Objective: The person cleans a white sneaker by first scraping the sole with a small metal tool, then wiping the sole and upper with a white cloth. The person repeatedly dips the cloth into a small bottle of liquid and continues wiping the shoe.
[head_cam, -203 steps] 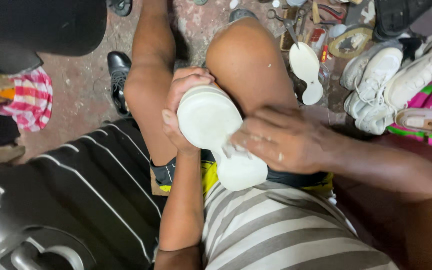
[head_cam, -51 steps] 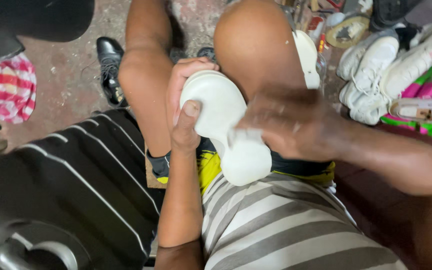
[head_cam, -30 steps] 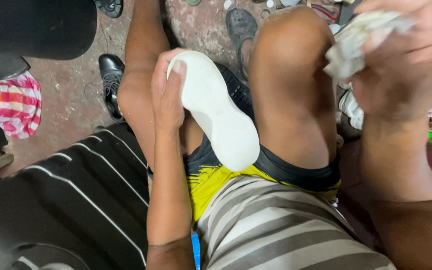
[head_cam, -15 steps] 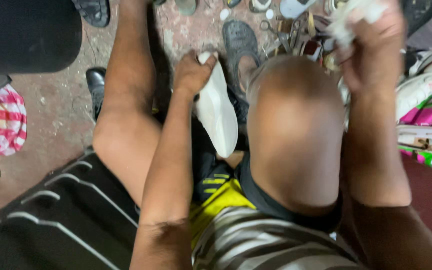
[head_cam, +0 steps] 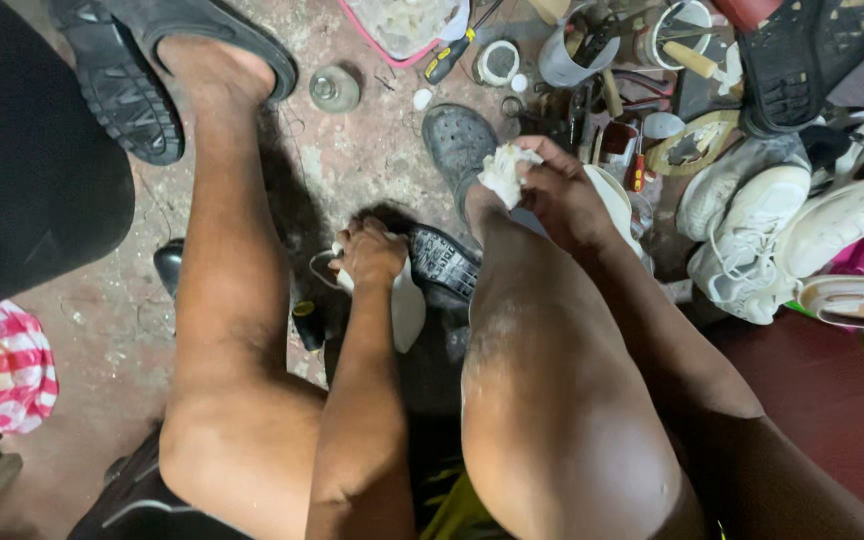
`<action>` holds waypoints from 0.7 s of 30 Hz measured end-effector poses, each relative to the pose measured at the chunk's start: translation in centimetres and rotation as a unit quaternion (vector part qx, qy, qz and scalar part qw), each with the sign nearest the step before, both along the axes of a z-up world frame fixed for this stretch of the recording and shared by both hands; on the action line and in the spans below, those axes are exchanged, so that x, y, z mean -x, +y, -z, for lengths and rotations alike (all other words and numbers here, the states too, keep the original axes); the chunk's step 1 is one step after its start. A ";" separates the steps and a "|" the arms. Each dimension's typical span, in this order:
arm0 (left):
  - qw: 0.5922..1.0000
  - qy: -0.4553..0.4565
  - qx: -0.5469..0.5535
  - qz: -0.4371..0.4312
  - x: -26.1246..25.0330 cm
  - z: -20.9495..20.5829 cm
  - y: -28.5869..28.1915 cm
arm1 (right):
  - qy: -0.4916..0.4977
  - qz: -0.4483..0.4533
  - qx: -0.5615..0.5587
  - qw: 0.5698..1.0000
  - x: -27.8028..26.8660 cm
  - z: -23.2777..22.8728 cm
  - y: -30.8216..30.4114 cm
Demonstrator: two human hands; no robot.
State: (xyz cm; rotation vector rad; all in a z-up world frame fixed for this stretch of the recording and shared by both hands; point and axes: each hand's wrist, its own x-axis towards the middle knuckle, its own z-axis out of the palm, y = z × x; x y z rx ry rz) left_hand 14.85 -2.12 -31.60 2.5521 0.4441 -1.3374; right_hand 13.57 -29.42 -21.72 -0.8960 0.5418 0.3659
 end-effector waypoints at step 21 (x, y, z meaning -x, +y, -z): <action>0.759 -0.176 0.545 -0.309 -1.2 -2.8 -6.8 | 0.015 -0.047 0.112 0.992 0.9 8.3 0.1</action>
